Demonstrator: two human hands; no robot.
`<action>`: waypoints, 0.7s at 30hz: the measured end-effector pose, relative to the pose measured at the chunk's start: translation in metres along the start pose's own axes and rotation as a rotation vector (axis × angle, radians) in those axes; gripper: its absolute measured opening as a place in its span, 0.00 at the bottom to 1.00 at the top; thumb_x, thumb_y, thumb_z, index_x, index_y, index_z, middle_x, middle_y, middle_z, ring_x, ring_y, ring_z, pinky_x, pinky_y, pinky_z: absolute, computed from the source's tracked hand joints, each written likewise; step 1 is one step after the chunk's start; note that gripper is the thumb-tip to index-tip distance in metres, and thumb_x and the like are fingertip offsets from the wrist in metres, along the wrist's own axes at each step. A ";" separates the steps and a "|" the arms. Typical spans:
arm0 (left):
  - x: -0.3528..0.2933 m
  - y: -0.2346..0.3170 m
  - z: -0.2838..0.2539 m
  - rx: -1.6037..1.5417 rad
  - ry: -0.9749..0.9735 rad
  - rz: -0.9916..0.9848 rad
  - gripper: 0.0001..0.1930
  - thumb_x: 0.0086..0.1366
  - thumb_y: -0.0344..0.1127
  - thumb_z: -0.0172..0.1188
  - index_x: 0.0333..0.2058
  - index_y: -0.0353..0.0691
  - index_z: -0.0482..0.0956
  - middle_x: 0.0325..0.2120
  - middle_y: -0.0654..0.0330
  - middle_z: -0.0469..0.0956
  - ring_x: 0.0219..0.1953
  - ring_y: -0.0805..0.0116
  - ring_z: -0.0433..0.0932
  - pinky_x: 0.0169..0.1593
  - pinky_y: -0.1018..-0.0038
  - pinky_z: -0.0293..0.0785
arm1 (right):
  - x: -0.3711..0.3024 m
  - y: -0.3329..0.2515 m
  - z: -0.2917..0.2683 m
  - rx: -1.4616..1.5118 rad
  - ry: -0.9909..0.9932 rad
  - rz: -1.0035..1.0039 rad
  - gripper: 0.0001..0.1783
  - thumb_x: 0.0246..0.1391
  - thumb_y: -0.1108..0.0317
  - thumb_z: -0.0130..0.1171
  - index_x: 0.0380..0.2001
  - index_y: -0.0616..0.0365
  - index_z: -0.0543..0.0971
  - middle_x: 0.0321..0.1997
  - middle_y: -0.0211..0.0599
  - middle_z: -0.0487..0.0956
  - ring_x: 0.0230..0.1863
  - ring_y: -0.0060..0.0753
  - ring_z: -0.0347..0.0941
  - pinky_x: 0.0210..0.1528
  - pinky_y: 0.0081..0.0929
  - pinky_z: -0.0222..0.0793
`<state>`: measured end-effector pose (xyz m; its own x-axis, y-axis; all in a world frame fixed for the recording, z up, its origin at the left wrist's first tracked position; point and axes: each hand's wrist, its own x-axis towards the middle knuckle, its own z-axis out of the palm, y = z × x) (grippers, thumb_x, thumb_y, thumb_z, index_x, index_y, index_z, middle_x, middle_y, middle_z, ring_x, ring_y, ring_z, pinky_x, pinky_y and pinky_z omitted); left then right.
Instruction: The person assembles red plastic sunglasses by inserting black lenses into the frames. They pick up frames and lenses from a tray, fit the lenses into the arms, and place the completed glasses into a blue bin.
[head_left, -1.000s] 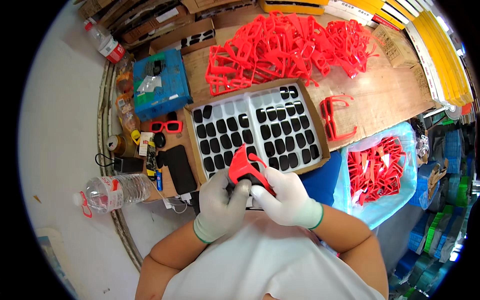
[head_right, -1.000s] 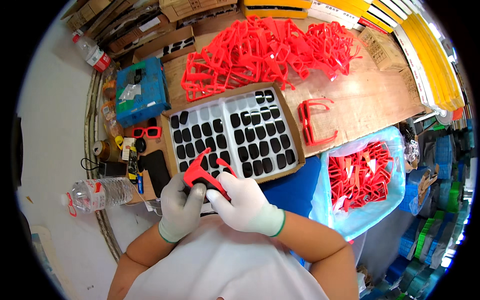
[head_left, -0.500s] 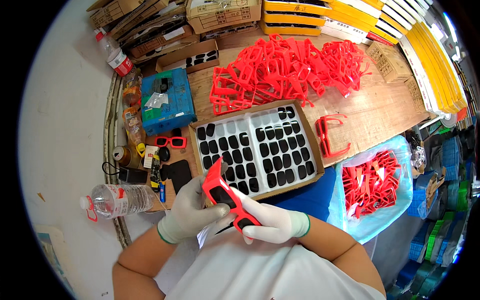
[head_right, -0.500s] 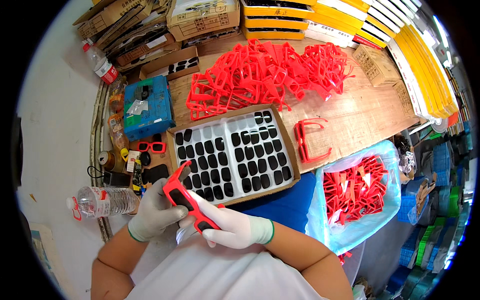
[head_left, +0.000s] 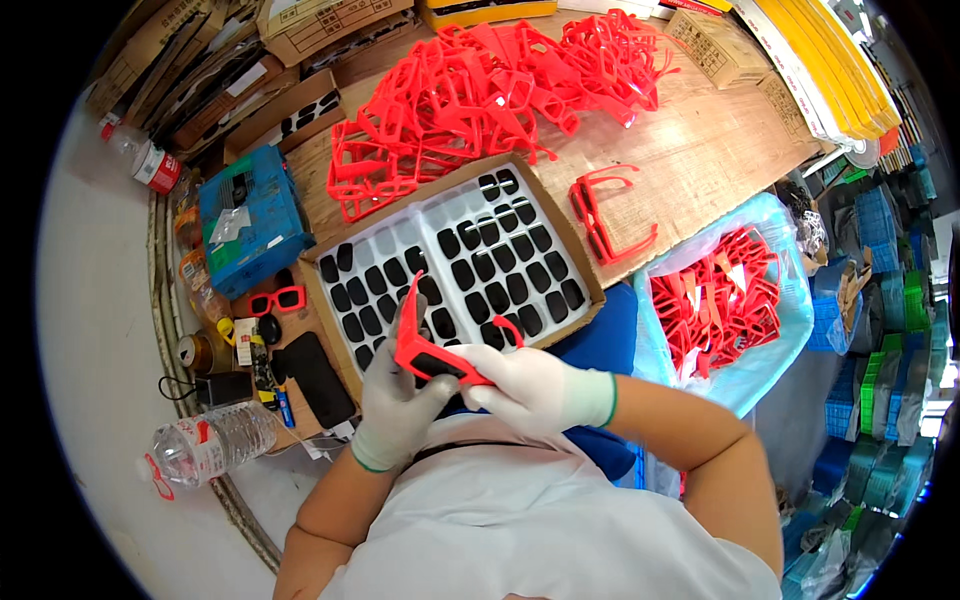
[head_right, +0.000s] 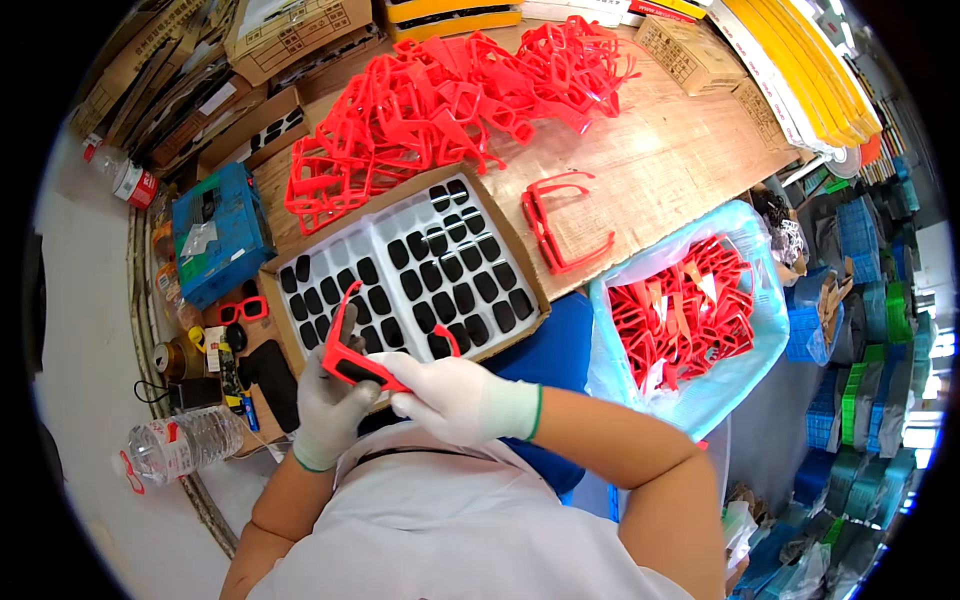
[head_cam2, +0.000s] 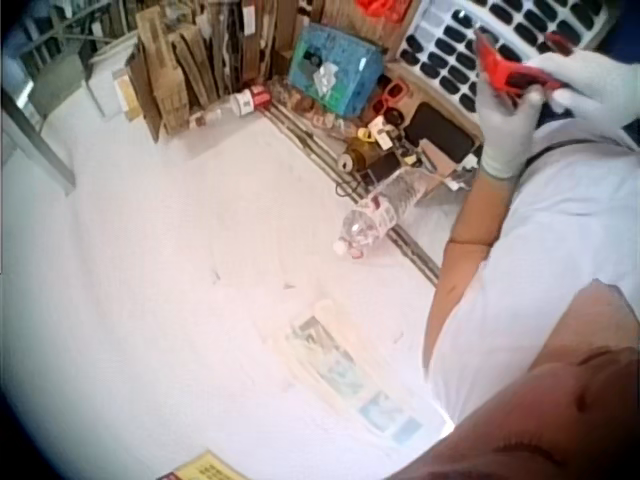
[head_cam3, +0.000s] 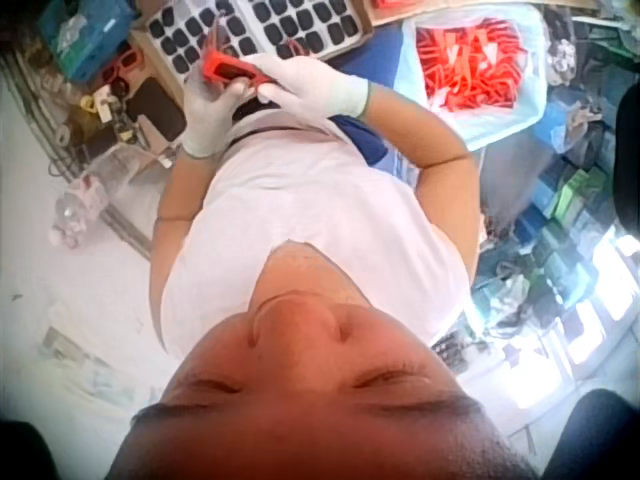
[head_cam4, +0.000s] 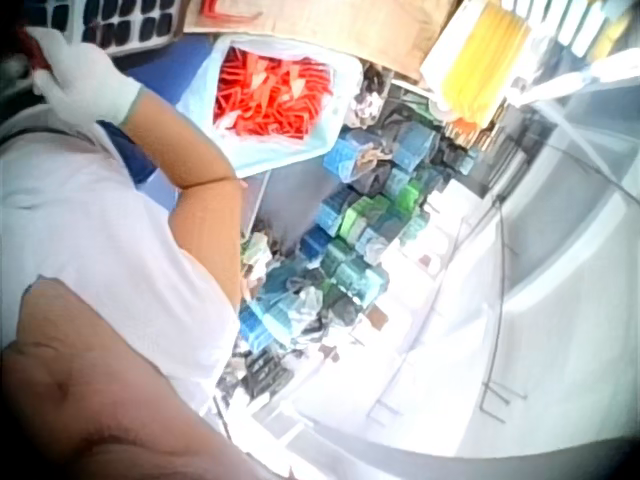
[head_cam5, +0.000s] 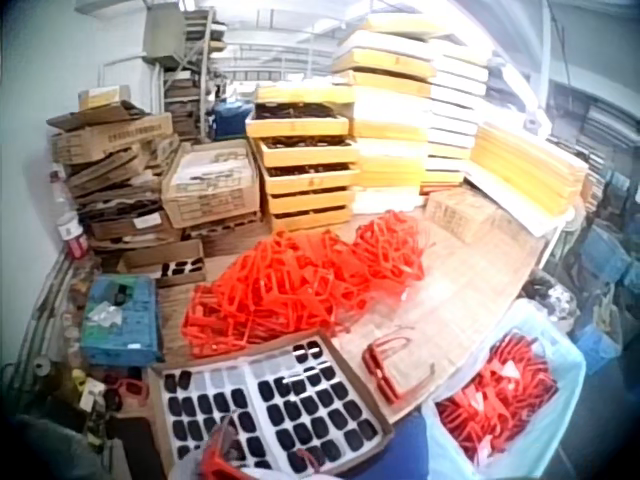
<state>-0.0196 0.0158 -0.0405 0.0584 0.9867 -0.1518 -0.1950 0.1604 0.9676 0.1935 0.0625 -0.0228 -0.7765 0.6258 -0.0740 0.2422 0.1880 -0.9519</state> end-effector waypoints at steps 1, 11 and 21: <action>0.006 0.001 -0.008 0.035 -0.067 -0.011 0.31 0.57 0.27 0.69 0.58 0.34 0.67 0.70 0.50 0.60 0.63 0.66 0.67 0.65 0.64 0.64 | 0.000 -0.002 0.001 -0.003 0.034 0.005 0.29 0.64 0.67 0.51 0.67 0.52 0.60 0.30 0.49 0.78 0.29 0.57 0.77 0.34 0.44 0.73; 0.108 -0.006 -0.087 0.326 0.214 0.097 0.39 0.60 0.45 0.68 0.64 0.32 0.62 0.63 0.46 0.67 0.64 0.55 0.68 0.65 0.60 0.65 | -0.072 0.104 -0.141 -0.692 0.654 0.603 0.24 0.65 0.59 0.51 0.60 0.59 0.66 0.32 0.54 0.82 0.37 0.59 0.80 0.39 0.51 0.75; 0.297 -0.055 -0.160 0.468 0.632 -0.264 0.21 0.57 0.41 0.64 0.38 0.24 0.80 0.27 0.53 0.79 0.29 0.62 0.79 0.35 0.65 0.74 | -0.005 0.147 -0.177 -0.550 0.533 0.824 0.32 0.57 0.46 0.59 0.53 0.60 0.66 0.39 0.59 0.82 0.44 0.64 0.79 0.47 0.54 0.74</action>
<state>-0.1480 0.3046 -0.1715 -0.5436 0.7693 -0.3357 0.1832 0.4991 0.8470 0.3363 0.2209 -0.1092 0.0550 0.9321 -0.3580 0.8925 -0.2066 -0.4009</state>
